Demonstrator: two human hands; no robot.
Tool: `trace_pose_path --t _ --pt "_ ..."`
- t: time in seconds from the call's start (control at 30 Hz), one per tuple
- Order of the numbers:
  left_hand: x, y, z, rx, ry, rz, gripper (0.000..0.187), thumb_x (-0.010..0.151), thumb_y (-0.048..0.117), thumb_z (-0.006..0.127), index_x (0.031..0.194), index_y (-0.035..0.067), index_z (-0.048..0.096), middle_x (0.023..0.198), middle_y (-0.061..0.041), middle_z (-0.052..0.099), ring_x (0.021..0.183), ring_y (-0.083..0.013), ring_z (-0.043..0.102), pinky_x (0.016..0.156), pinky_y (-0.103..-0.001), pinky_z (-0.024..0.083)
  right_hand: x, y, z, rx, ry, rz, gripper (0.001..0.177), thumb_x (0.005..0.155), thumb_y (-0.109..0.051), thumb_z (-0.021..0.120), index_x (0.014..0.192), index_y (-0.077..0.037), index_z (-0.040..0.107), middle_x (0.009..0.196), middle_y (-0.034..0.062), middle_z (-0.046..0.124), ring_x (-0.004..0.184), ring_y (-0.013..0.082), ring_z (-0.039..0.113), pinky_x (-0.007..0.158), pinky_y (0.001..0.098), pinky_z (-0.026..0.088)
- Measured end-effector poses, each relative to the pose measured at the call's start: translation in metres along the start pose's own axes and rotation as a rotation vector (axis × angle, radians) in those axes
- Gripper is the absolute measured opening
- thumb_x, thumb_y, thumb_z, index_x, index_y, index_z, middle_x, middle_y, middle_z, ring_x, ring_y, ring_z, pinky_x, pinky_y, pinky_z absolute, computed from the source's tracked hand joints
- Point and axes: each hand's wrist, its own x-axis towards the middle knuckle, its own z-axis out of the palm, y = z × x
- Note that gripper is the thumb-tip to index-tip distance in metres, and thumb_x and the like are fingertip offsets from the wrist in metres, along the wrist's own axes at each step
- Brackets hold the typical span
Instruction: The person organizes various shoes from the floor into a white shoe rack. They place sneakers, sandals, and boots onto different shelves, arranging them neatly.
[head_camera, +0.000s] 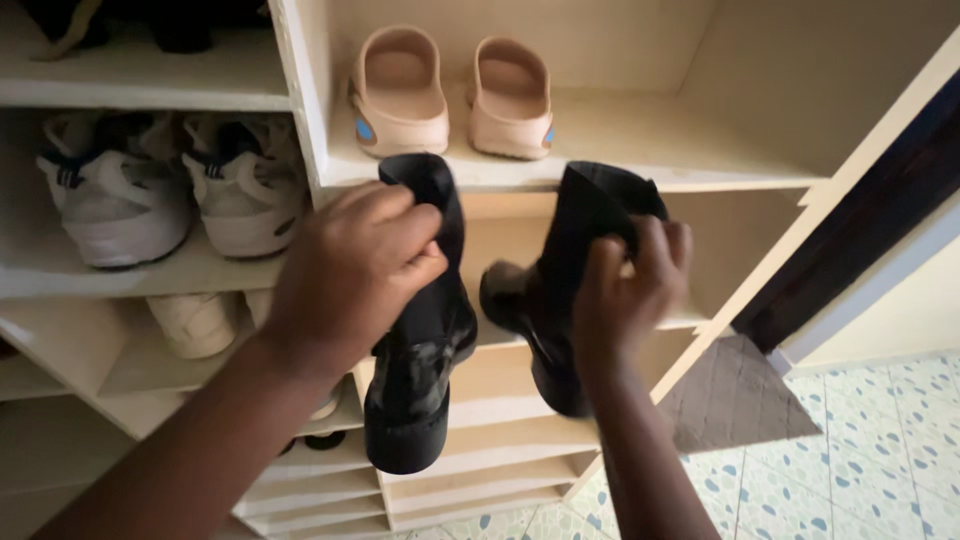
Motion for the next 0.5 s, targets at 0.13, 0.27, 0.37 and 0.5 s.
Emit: trace_pose_path --t 0.13,0.27,0.37,0.5 --pt "-0.006 0.006 0.030 -0.026 0.025 -0.010 0.017 0.089 0.010 0.074 0.087 0.007 0.057 0.086 -0.011 0.054 0.090 -0.0313 0.061 0.076 -0.043 0.052 -0.019 0.010 0.037 0.083 -0.011 -0.056 0.016 0.090 -0.006 0.058 0.103 0.003 0.060 0.104 0.0188 0.052 0.098 0.0369 0.054 0.085 0.0485 0.045" --pt "-0.013 0.014 0.041 -0.066 0.033 -0.037 0.018 0.085 0.009 0.073 0.088 0.005 0.056 0.087 -0.012 0.055 0.091 -0.0317 0.061 0.078 -0.045 0.052 -0.045 0.021 0.049 0.048 -0.111 -0.046 0.017 0.093 -0.008 0.061 0.108 0.000 0.060 0.107 0.0200 0.054 0.101 0.0387 0.054 0.087 0.0494 0.046" --pt "-0.011 0.009 0.048 -0.050 0.064 0.009 0.018 0.086 0.009 0.074 0.089 0.005 0.056 0.089 -0.012 0.056 0.093 -0.0332 0.061 0.079 -0.046 0.052 -0.051 0.025 0.047 0.089 -0.188 -0.021 0.021 0.097 -0.010 0.061 0.116 -0.002 0.060 0.114 0.0205 0.057 0.106 0.0390 0.057 0.091 0.0484 0.048" --pt "-0.016 0.006 0.053 -0.048 0.057 -0.077 0.016 0.088 0.008 0.073 0.091 0.004 0.058 0.088 -0.012 0.057 0.090 -0.0326 0.061 0.076 -0.046 0.052 -0.056 0.010 0.024 0.144 -0.184 -0.038 0.043 0.102 -0.016 0.062 0.141 -0.004 0.048 0.145 0.0236 0.045 0.131 0.0390 0.052 0.108 0.0480 0.047"
